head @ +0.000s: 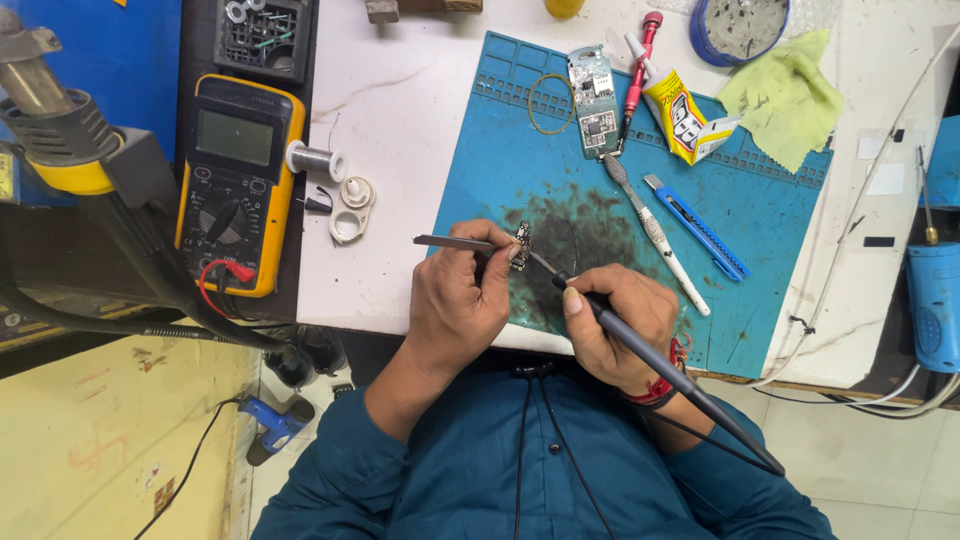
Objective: The person solders a small circuit board at a repair workbench, holding the board with tweezers in one hand while applying a soldering iron to its components with the other hand, working on the board over a blue silicone mat throughout the episode.
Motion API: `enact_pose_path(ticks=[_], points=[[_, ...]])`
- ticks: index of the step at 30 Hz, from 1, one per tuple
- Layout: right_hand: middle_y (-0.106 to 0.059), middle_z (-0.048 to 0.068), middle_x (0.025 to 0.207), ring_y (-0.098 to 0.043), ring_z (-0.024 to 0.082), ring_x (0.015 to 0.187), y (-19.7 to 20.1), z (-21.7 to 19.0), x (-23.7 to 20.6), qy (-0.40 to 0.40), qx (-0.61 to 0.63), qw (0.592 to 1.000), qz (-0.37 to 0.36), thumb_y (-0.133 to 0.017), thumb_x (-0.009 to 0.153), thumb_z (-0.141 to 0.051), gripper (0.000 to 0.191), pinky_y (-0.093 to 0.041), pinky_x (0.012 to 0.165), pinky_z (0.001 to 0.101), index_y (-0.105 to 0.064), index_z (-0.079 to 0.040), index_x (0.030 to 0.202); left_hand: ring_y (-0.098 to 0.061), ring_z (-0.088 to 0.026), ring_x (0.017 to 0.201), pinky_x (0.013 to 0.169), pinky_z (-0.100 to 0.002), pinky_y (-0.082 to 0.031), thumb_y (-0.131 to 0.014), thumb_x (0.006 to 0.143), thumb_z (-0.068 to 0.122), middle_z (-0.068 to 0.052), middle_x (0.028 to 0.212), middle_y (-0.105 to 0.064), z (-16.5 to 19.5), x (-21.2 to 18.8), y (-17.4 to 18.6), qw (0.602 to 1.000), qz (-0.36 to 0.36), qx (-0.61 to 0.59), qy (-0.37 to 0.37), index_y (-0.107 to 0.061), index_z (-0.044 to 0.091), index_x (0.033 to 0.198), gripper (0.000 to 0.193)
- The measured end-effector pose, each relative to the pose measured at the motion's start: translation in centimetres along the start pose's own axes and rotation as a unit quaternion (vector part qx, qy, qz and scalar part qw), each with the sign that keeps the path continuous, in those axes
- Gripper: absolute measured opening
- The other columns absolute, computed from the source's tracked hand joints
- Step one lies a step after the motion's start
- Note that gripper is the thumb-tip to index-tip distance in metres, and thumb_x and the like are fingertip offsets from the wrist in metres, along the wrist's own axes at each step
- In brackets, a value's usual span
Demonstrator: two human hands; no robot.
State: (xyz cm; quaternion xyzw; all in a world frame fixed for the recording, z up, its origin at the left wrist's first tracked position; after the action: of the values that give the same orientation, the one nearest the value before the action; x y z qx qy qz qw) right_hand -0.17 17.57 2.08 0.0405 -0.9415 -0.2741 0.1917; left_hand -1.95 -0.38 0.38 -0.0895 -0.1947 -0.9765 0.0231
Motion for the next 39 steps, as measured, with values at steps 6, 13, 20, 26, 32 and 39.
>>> enact_pose_path(ticks=[6, 13, 20, 26, 32, 39], points=[[-0.065, 0.008, 0.074, -0.062, 0.02, 0.06, 0.0, -0.08, 0.0, 0.005, 0.003, 1.0, 0.002, -0.07, 0.093, -0.007, 0.007, -0.045, 0.056, 0.0317, -0.064, -0.002, 0.092, -0.073, -0.018, 0.067, 0.059, -0.03, -0.056, -0.068, 0.1, 0.003, -0.008, 0.09, -0.073, 0.04, -0.02, -0.03, 1.0, 0.001, -0.002, 0.0, -0.059, 0.004, 0.105, 0.011], [-0.065, 0.007, 0.072, -0.062, 0.02, 0.059, 0.02, 0.04, -0.06, -0.005, -0.003, 1.0, -0.003, -0.07, 0.093, -0.007, 0.007, -0.044, 0.056, 0.032, -0.065, -0.003, 0.091, -0.072, -0.017, 0.066, 0.059, -0.03, -0.055, -0.068, 0.1, 0.003, -0.008, 0.089, -0.072, 0.01, -0.03, 0.0, 1.0, 0.0, -0.001, 0.001, -0.059, 0.004, 0.105, 0.011], [-0.065, 0.007, 0.073, -0.063, 0.02, 0.06, -0.02, 0.08, -0.07, -0.008, 0.002, 1.0, -0.002, -0.07, 0.093, -0.007, 0.007, -0.045, 0.056, 0.0316, -0.065, -0.003, 0.091, -0.072, -0.017, 0.066, 0.059, -0.029, -0.056, -0.067, 0.1, 0.003, -0.008, 0.09, -0.072, 0.09, 0.01, -0.04, 1.0, 0.0, -0.005, -0.006, -0.059, 0.003, 0.106, 0.01], [-0.066, 0.008, 0.074, -0.063, 0.02, 0.06, -0.05, 0.05, -0.04, 0.0, 0.003, 1.0, -0.002, -0.07, 0.093, -0.007, 0.008, -0.045, 0.057, 0.0315, -0.065, -0.002, 0.092, -0.072, -0.017, 0.066, 0.059, -0.03, -0.055, -0.068, 0.1, 0.003, -0.008, 0.088, -0.072, 0.06, -0.01, 0.04, 1.0, -0.002, 0.0, 0.001, -0.059, 0.003, 0.106, 0.011], [-0.066, 0.008, 0.074, -0.063, 0.02, 0.06, -0.03, 0.05, -0.04, 0.004, 0.0, 1.0, -0.005, -0.071, 0.092, -0.007, 0.008, -0.045, 0.056, 0.0321, -0.065, -0.002, 0.092, -0.072, -0.018, 0.067, 0.059, -0.03, -0.055, -0.068, 0.1, 0.003, -0.009, 0.091, -0.072, 0.15, -0.01, 0.01, 1.0, 0.003, 0.0, -0.009, -0.058, 0.003, 0.106, 0.012], [-0.066, 0.008, 0.075, -0.063, 0.02, 0.061, 0.02, 0.14, -0.07, 0.001, 0.002, 1.0, -0.005, -0.07, 0.093, -0.007, 0.007, -0.046, 0.057, 0.032, -0.065, -0.002, 0.092, -0.072, -0.017, 0.066, 0.059, -0.03, -0.055, -0.068, 0.1, 0.002, -0.008, 0.09, -0.072, 0.11, 0.01, -0.12, 1.0, 0.001, -0.001, -0.007, -0.059, 0.003, 0.106, 0.011]])
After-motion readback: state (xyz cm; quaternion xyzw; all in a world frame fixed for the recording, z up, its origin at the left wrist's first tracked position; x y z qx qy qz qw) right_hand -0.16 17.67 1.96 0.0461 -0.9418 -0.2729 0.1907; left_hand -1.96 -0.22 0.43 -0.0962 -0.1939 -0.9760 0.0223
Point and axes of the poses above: each hand's wrist, its own x-axis towards the middle knuckle, its own y-axis out of the back of the hand, z = x × y, the point moved 6 cm from there along x, towards the middle knuckle
